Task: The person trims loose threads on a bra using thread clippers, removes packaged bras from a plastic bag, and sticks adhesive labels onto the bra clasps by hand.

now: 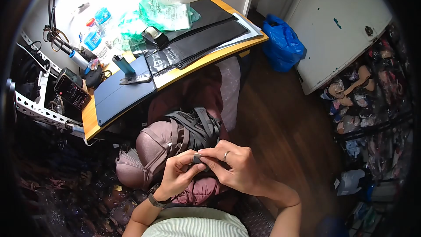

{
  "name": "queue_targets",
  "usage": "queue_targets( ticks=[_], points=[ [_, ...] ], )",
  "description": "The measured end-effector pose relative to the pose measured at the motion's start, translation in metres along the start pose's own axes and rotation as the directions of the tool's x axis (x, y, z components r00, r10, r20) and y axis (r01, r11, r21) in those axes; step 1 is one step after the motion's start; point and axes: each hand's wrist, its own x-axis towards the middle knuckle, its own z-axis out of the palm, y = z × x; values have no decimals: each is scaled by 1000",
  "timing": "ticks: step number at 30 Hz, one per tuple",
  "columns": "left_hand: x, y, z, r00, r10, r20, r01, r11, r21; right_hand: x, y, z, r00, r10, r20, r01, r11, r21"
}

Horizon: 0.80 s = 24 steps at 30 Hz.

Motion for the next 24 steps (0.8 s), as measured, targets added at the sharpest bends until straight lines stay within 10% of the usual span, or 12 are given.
queue_targets(
  ticks=[24],
  points=[
    [0, -2, -4, 994, -97, 52, 101, 991, -88, -4, 9, -15, 989, 45, 142, -55, 996, 67]
  ],
)
